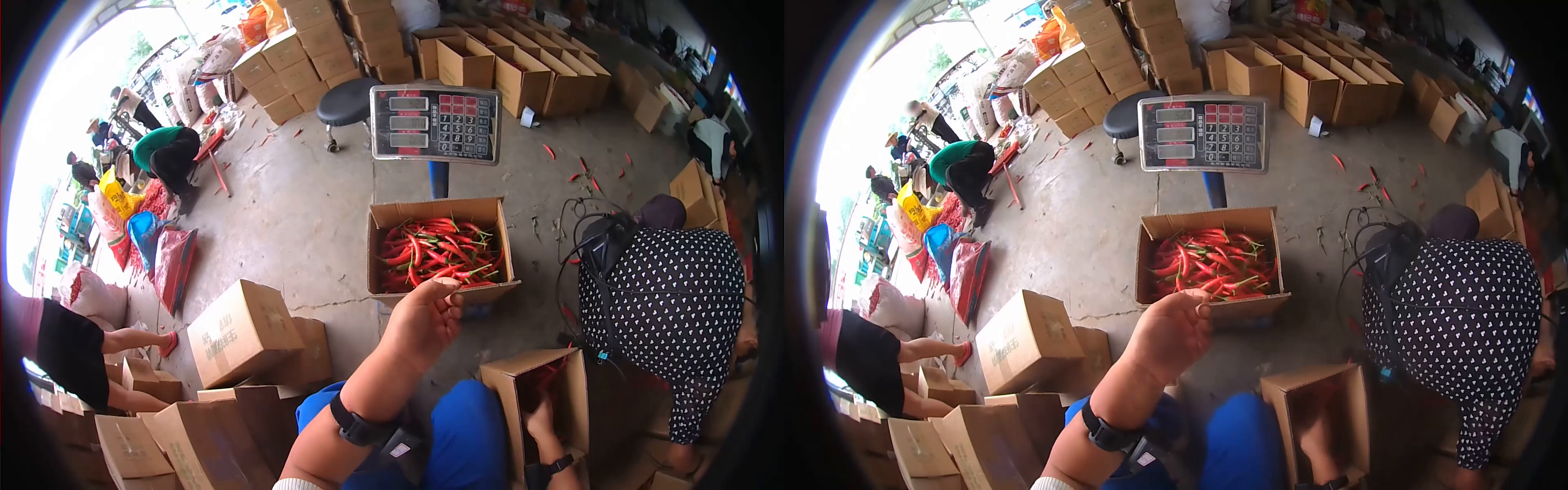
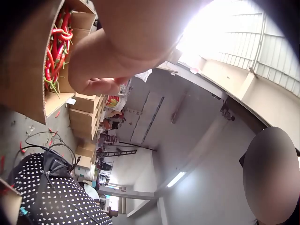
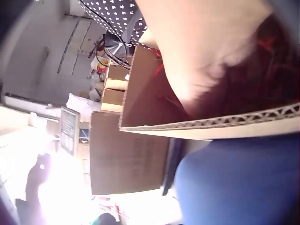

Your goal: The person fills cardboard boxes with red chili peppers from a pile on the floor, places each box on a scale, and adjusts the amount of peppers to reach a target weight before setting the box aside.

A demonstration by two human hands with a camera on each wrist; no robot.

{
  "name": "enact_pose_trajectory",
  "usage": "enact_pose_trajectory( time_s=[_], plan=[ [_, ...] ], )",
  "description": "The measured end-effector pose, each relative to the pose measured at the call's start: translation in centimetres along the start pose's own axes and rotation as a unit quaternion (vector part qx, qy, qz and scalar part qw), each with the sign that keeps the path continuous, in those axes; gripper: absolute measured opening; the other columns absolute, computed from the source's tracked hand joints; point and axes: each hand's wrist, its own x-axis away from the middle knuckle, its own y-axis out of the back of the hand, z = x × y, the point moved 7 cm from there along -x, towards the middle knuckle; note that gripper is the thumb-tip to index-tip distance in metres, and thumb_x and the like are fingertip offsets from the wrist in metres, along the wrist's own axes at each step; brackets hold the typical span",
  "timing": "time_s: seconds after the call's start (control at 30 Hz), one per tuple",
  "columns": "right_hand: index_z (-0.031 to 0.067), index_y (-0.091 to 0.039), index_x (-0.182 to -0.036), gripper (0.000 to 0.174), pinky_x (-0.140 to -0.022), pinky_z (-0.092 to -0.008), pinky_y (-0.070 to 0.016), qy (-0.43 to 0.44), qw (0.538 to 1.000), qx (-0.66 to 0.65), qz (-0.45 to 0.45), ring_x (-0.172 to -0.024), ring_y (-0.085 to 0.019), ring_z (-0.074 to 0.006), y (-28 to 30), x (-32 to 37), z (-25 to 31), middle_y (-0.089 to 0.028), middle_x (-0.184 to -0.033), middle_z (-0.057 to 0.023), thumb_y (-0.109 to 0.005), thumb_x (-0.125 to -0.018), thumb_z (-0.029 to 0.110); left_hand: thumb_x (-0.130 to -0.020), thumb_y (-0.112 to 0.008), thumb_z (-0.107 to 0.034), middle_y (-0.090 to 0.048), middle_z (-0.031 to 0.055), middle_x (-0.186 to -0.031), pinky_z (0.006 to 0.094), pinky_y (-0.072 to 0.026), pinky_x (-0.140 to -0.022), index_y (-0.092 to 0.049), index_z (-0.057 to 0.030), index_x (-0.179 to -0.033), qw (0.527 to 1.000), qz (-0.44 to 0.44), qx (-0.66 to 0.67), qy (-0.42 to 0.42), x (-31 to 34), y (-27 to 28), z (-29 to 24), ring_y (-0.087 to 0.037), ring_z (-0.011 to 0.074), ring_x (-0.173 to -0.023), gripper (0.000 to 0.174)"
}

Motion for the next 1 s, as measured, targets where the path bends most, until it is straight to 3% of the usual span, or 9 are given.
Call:
enact_pose_trajectory(
  time_s=[0.17,0.3,0.4,0.5,0.53,0.6,0.7,0.93,1.0],
  plan=[
    [0.0034,-0.046,-0.13,0.063,-0.094,-0.0418,-0.044,-0.029,0.983,0.153,0.096,-0.113,-0.055,-0.0356,-0.3,0.0,-1.6,-0.055,-0.121,-0.0263,-0.071,-0.074,0.017,-0.086,-0.059,-0.014,-0.059,-0.002,-0.074,0.0202,-0.0445,-0.055,-0.059,-0.0124,-0.091,0.998,-0.041,-0.007,-0.039,0.0,0.9,-0.7,-0.056,0.0082,-0.065,0.005],
    [0.0046,-0.047,-0.13,0.059,-0.089,-0.0456,-0.0468,-0.072,0.928,0.254,0.263,-0.108,-0.056,-0.0407,4.1,0.2,9.6,-0.06,-0.112,-0.0254,-0.069,-0.077,0.021,-0.086,-0.058,-0.012,-0.058,-0.0018,-0.075,0.0209,-0.0439,-0.053,-0.059,-0.0102,-0.092,0.995,-0.036,0.015,-0.09,0.3,1.9,-3.7,-0.055,0.0079,-0.063,0.006],
    [0.0011,-0.047,-0.128,0.058,-0.086,-0.0431,-0.0492,0.111,0.971,0.149,0.153,-0.101,-0.06,-0.0376,9.2,-0.4,18.2,-0.062,-0.11,-0.0217,-0.07,-0.08,0.026,-0.083,-0.063,-0.016,-0.061,0.0015,-0.081,0.0229,-0.0488,-0.06,-0.059,-0.0062,-0.098,0.954,-0.058,-0.178,-0.235,-1.9,3.4,-7.7,-0.059,0.0117,-0.068,0.018],
    [0.0009,-0.052,-0.124,0.05,-0.085,-0.0378,-0.0502,0.069,0.988,0.036,0.133,-0.1,-0.062,-0.0297,11.5,-0.6,22.0,-0.062,-0.111,-0.019,-0.07,-0.082,0.02,-0.075,-0.072,-0.021,-0.064,0.0099,-0.097,0.0313,-0.0525,-0.077,-0.059,-0.0041,-0.111,0.783,-0.1,-0.539,-0.293,-6.8,2.7,-9.7,-0.063,0.0211,-0.09,0.041],
    [0.0008,-0.052,-0.123,0.048,-0.085,-0.0368,-0.0504,0.065,0.99,0.02,0.125,-0.1,-0.063,-0.0278,11.6,-0.3,22.3,-0.063,-0.11,-0.0182,-0.07,-0.082,0.018,-0.066,-0.078,-0.025,-0.059,0.0151,-0.118,0.0385,-0.0477,-0.093,-0.056,-0.0064,-0.12,0.625,-0.101,-0.705,-0.32,-9.6,2.8,-10.3,-0.057,0.0289,-0.112,0.061],
    [0.001,-0.052,-0.123,0.048,-0.084,-0.0374,-0.0508,0.09,0.983,0.023,0.157,-0.094,-0.064,-0.0286,10.9,1.2,22.5,-0.063,-0.107,-0.0176,-0.07,-0.081,0.018,-0.061,-0.083,-0.03,-0.046,0.0144,-0.136,0.0463,-0.0425,-0.1,-0.05,-0.0161,-0.13,0.448,-0.054,-0.835,-0.315,-12.0,1.1,-9.1,-0.043,0.032,-0.127,0.078],
    [0.0023,-0.057,-0.119,0.043,-0.077,-0.0327,-0.0524,0.111,0.976,0.052,0.18,-0.086,-0.065,-0.0222,9.6,4.2,18.0,-0.065,-0.099,-0.014,-0.071,-0.08,0.015,-0.053,-0.087,-0.044,-0.026,0.0062,-0.151,0.063,-0.0362,-0.101,-0.03,-0.0366,-0.144,0.394,-0.026,-0.905,-0.16,-16.7,3.4,-6.8,-0.022,0.0381,-0.139,0.108],
    [0.0038,-0.059,-0.119,0.041,-0.075,-0.0339,-0.052,-0.034,0.99,0.02,0.139,-0.081,-0.065,-0.0245,10.3,6.4,13.7,-0.066,-0.097,-0.0178,-0.071,-0.083,0.018,-0.068,-0.078,-0.03,-0.053,0.0092,-0.12,0.0438,-0.0498,-0.091,-0.062,-0.029,-0.118,0.35,-0.004,-0.917,-0.19,-14.1,-0.7,-7.5,-0.052,0.0319,-0.114,0.053],
    [0.0009,-0.059,-0.116,0.036,-0.074,-0.0315,-0.0524,-0.06,0.989,0.022,0.136,-0.083,-0.064,-0.0206,10.5,6.2,13.7,-0.066,-0.098,-0.014,-0.069,-0.084,0.014,-0.073,-0.071,-0.018,-0.06,0.0115,-0.103,0.0422,-0.0508,-0.083,-0.068,-0.0135,-0.096,0.373,0.044,-0.876,-0.304,-12.9,-1.7,-8.9,-0.057,0.0326,-0.1,0.023]
  ],
)
